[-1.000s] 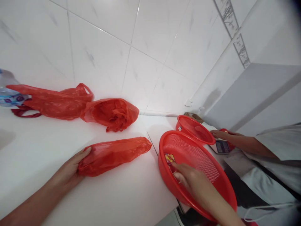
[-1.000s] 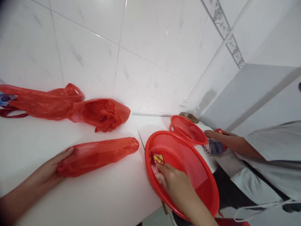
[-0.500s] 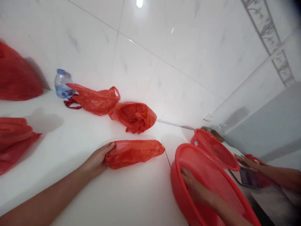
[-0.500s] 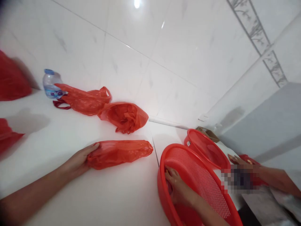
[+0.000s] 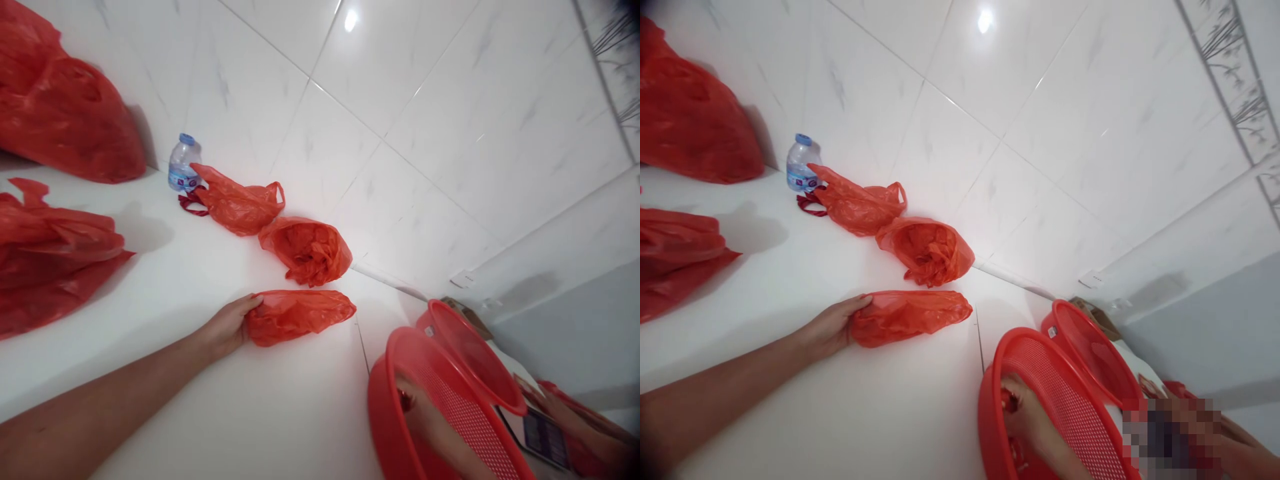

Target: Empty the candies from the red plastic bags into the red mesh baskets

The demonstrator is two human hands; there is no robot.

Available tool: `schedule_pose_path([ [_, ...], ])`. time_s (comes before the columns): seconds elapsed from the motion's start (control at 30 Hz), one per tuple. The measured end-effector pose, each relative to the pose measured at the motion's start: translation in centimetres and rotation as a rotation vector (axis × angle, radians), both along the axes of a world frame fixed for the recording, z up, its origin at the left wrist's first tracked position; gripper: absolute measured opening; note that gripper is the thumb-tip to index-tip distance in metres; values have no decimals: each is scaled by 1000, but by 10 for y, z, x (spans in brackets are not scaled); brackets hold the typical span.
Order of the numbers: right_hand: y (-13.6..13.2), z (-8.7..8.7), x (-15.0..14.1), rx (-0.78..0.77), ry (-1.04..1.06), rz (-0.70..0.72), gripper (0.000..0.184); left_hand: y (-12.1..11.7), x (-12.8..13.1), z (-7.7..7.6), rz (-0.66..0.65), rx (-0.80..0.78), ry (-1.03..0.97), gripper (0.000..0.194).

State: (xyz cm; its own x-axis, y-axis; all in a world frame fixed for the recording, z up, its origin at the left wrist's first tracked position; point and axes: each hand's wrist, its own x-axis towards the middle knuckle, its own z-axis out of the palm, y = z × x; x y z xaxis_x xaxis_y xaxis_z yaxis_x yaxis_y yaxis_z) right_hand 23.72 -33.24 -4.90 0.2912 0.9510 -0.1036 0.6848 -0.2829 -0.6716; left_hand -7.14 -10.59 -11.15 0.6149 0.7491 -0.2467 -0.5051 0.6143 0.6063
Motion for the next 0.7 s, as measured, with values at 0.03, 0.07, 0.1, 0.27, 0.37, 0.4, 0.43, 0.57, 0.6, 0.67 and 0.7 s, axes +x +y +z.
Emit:
schedule_pose_path([
  [0.03, -1, 0, 7, 5, 25, -9, 11, 1, 0, -1, -12, -11, -16, 23],
  [0.07, -2, 2, 14, 17, 46, -54, 15, 1, 0, -2, -21, -22, -37, 22],
  [0.1, -4, 5, 22, 38, 67, -131, 21, 2, 0, -4, -24, -31, -56, 20],
  [0.27, -1, 48, 33, 195, 216, -400, 43, 1, 2, -6, 3, -62, -107, 15],
  [0.37, 19, 77, 6, 273, 368, -347, 42, 0, 1, -3, -1, -67, -116, 20],
  [0.4, 28, 83, -7, 259, 425, -278, 38, -1, 0, -2, 4, -68, -105, 21],
  [0.43, 38, 86, -19, 243, 469, -219, 36, -1, 0, -1, 10, -69, -90, 21],
  [0.57, 80, 74, -65, 132, 641, 1, 31, -1, 1, 2, 23, -82, -81, 21],
  [0.6, 90, 66, -73, 92, 677, 43, 31, -1, 1, 2, 23, -83, -94, 21],
  [0.67, 108, 51, -87, 13, 723, 97, 35, 1, 3, 1, 36, -83, -111, 20],
  [0.7, 116, 43, -92, -20, 733, 106, 38, 2, 3, -1, 47, -85, -115, 19],
])
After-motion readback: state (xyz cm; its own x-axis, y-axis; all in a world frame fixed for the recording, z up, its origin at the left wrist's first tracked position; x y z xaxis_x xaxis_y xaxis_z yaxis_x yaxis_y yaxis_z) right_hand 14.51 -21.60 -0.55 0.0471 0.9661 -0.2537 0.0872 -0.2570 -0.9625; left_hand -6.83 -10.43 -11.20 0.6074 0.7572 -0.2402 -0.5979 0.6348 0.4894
